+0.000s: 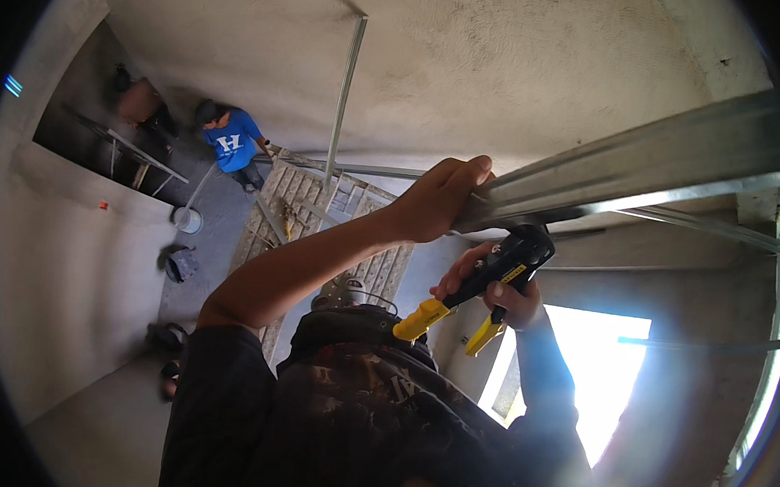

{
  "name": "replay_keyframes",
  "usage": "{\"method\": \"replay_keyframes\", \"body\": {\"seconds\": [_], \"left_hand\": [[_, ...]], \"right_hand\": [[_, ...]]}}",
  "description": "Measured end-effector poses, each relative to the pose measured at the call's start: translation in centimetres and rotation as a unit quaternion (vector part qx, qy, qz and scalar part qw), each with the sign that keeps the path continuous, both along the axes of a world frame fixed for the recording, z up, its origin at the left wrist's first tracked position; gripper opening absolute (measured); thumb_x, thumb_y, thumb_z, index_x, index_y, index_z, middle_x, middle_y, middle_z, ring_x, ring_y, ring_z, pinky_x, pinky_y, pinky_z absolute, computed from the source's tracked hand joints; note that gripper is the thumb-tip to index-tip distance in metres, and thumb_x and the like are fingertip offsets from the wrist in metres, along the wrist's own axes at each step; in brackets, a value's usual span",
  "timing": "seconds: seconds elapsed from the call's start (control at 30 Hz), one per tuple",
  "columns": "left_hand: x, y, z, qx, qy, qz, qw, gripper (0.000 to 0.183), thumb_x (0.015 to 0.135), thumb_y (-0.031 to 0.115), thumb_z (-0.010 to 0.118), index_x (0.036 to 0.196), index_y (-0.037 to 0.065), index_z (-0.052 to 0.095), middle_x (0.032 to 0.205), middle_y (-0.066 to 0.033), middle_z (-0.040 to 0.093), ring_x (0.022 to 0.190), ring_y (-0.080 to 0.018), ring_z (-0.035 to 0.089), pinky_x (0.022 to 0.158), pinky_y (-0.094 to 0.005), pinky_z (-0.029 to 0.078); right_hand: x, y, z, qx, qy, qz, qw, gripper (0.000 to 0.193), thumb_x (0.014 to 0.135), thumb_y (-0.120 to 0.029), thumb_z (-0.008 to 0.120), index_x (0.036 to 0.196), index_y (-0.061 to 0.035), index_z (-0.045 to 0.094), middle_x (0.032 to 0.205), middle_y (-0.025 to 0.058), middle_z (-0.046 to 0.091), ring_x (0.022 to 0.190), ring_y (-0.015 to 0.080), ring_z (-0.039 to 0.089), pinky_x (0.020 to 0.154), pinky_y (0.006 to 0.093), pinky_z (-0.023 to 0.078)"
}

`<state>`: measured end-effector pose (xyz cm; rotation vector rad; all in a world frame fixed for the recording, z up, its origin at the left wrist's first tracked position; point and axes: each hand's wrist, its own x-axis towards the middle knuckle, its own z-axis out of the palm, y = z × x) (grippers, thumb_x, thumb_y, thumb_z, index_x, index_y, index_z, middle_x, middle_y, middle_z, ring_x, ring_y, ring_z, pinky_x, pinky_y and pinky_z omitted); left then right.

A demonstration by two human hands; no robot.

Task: The person cuts metal studs with tin snips, positions them against the ceiling, and secures them using a power drill. The person works on a scaffold in a room under construction, handling metal studs and tools while other workers are present below.

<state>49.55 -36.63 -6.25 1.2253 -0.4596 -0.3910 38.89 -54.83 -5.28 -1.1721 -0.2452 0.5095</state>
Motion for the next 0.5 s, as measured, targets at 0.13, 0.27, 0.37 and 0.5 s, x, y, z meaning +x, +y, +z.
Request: {"method": "replay_keyframes", "body": {"seconds": [0.13, 0.27, 0.37, 0.5], "left_hand": [[0.5, 0.0, -2.2, 0.037, -0.137, 0.031, 0.989, 0.034, 0.103, 0.040, 0.046, 0.102, 0.008, 0.055, 0.073, -0.0046, 0.055, 0.064, -0.0152, 0.053, 0.060, -0.0299, 0.044], [1.0, -0.4, -3.1, -0.028, 0.019, 0.047, 0.998, 0.032, 0.104, 0.041, 0.045, 0.087, 0.014, 0.049, 0.062, -0.0016, 0.049, 0.052, -0.0099, 0.043, 0.048, -0.0246, 0.033], [1.2, -1.1, -2.5, 0.007, -0.028, 0.062, 0.998, 0.040, 0.107, 0.040, 0.040, 0.075, 0.015, 0.044, 0.055, 0.0009, 0.044, 0.047, -0.0078, 0.038, 0.046, -0.0232, 0.029], [1.4, -1.0, -0.2, -0.118, 0.002, -0.068, 0.991, 0.047, 0.109, 0.037, 0.036, 0.067, 0.015, 0.039, 0.052, 0.0020, 0.041, 0.043, -0.0071, 0.035, 0.044, -0.0232, 0.027]], "right_hand": [[0.1, 1.2, 1.0, 0.048, 0.010, 0.016, 0.999, 0.033, 0.091, -0.025, 0.064, 0.108, 0.0011, 0.055, 0.093, 0.0193, 0.065, 0.096, 0.0364, 0.068, 0.092, 0.0532, 0.052], [0.4, 1.2, 0.7, 0.138, 0.045, 0.034, 0.989, 0.025, 0.096, -0.023, 0.060, 0.105, 0.0002, 0.055, 0.087, 0.0155, 0.066, 0.086, 0.0245, 0.066, 0.080, 0.0399, 0.052], [1.0, 0.8, 0.1, 0.115, 0.015, 0.031, 0.993, 0.022, 0.096, -0.023, 0.054, 0.098, -0.0011, 0.054, 0.073, 0.0109, 0.064, 0.076, 0.0189, 0.064, 0.070, 0.0317, 0.049], [0.8, 1.1, 0.6, 0.065, 0.026, 0.003, 0.998, 0.020, 0.097, -0.022, 0.051, 0.096, -0.0022, 0.054, 0.065, 0.0071, 0.060, 0.065, 0.0161, 0.061, 0.062, 0.0275, 0.043]]}}
